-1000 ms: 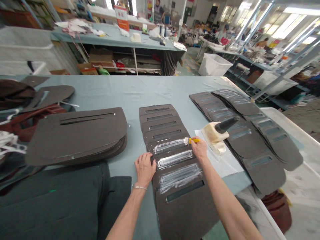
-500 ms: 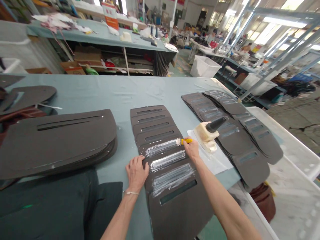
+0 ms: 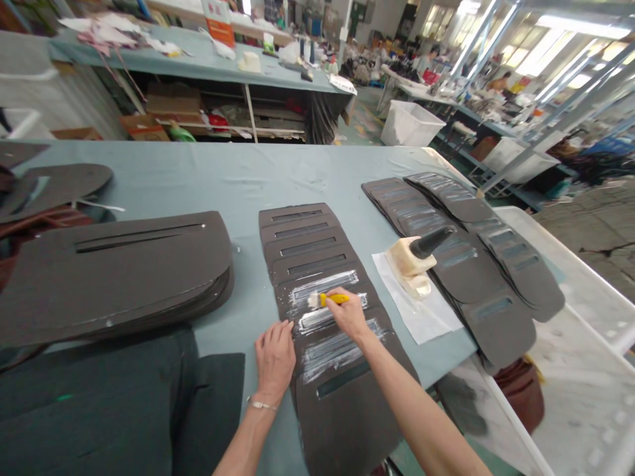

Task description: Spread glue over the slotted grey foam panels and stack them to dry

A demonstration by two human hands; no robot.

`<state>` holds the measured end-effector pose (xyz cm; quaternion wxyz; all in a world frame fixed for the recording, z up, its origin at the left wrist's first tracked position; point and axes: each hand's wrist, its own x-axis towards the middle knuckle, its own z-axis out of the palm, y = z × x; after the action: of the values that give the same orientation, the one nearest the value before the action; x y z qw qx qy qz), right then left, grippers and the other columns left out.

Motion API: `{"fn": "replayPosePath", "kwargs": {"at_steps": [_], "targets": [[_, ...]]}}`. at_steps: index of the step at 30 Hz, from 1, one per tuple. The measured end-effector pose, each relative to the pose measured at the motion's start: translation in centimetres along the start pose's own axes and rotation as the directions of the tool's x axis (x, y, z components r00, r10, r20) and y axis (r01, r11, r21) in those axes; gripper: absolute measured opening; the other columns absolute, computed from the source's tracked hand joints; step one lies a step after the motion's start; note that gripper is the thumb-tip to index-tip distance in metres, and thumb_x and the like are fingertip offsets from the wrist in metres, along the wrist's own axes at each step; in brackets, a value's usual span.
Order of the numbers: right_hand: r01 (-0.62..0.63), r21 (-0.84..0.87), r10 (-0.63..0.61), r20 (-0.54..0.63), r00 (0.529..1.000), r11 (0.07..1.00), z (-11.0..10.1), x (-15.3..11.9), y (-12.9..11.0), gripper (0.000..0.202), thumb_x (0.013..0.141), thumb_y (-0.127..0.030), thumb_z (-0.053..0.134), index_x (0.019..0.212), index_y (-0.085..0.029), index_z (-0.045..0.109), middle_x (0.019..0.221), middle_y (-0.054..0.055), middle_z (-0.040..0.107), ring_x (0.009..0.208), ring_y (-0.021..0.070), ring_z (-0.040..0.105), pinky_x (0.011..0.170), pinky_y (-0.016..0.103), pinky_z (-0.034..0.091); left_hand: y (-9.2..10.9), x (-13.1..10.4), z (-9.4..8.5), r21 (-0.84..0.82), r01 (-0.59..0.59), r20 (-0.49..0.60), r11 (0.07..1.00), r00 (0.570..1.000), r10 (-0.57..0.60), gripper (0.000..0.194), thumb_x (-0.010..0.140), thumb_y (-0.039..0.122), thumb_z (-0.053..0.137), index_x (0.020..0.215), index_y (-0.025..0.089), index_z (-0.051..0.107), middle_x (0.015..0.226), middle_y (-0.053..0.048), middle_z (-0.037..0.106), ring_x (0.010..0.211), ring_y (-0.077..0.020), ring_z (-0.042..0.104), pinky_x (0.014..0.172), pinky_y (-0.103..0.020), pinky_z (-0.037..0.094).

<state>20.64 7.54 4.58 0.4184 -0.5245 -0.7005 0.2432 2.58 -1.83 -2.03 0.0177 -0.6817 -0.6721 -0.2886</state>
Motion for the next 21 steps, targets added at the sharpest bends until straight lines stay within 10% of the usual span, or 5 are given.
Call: {"fn": "replayPosePath", "kwargs": {"at_steps": [6, 11, 21], "targets": [[-0.156, -0.213, 0.089, -0.293, 0.952, 0.965, -6.9, 2.4, 4.6, 0.017, 0.077, -0.029, 0.053, 0.076, -0.018, 0.065, 0.063, 0.001, 0.062, 0.057, 0.0148, 0.053, 0.059, 0.026, 0.04, -0.2, 0.0, 0.2, 0.017, 0.007, -0.008, 1.0, 1.0, -0.007, 0.032, 0.089, 0.014, 0.038, 0.114, 0.021, 0.057, 0.119, -0.008, 0.061, 0.115, -0.0234, 0.05, 0.094, -0.041, 0.035], [0.039, -0.094, -0.044, -0.051, 0.998, 0.995, -2.2, 0.2, 0.6, 0.016, 0.081, -0.029, 0.052, 0.082, -0.02, 0.065, 0.077, 0.002, 0.066, 0.066, 0.014, 0.059, 0.065, 0.024, 0.043, -0.1, -0.2, 0.2, 0.022, 0.005, 0.003, 1.0, 1.0, -0.005, 0.033, 0.089, 0.014, 0.038, 0.115, 0.021, 0.057, 0.119, -0.007, 0.061, 0.116, -0.0226, 0.049, 0.095, -0.04, 0.035], [0.037, -0.087, -0.038, -0.012, 0.999, 0.995, 3.5, -0.9, -3.1, 0.017, 0.081, -0.026, 0.049, 0.08, -0.021, 0.064, 0.073, 0.002, 0.066, 0.065, 0.0145, 0.058, 0.064, 0.023, 0.043, 0.0, -0.4, 0.4, 0.021, 0.027, 0.001, 0.999, 1.0, -0.027, 0.035, 0.09, 0.015, 0.036, 0.117, 0.022, 0.057, 0.122, -0.008, 0.06, 0.118, -0.0228, 0.049, 0.096, -0.041, 0.034]]}}
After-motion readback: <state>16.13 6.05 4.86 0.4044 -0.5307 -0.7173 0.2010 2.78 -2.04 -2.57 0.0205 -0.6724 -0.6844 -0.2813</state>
